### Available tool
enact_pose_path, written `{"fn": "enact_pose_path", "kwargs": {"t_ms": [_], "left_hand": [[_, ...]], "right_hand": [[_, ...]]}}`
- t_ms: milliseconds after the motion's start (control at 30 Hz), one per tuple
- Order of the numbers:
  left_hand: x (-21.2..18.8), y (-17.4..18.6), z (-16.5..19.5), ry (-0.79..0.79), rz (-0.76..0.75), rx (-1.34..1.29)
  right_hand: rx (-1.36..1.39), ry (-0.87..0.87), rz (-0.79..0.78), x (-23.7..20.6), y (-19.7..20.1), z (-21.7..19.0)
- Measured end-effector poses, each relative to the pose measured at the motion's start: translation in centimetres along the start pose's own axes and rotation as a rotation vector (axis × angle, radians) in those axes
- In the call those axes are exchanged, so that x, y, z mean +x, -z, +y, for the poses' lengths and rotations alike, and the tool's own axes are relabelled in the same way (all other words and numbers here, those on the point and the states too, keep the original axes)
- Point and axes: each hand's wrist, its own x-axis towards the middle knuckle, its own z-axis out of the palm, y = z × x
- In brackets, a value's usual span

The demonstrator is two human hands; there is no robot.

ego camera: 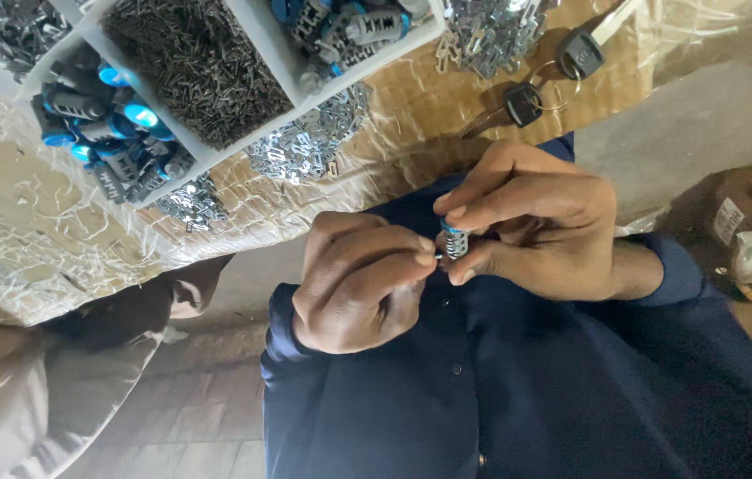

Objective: The person sits at a table with trays of small metal pieces and blue-capped plastic bodies. They repeatedly pick a small metal part, insert and press it into a plastic body by hand, then place the finished assembly into the tray, working through the components one at a time.

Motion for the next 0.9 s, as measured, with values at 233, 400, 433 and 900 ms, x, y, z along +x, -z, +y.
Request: {"fn": "enact_pose_path", "kwargs": {"t_ms": [233,400,433,900], "left_hand": [[1.3,0.0,0.6,-0.174,-0.067,0.229],[0.6,0.3,-0.1,0.257,-0.176,-0.283],[0.6,0.1,-0.2,0.371,-0.176,-0.413],[4.5,-2.9,-1.7,-0.119,-0.077,0.293]], "right_hand": [[-0.173,0.075,0.013,-0.1,0.8,-0.1],[-0.450,0.117,-0.112,0.4,0.7,-1.5],[-0.527,0.186,-0.147,0.7,0.3,-1.9],[-1.074,0.352,0.284,-4.4,6.4,-1.5]]}}
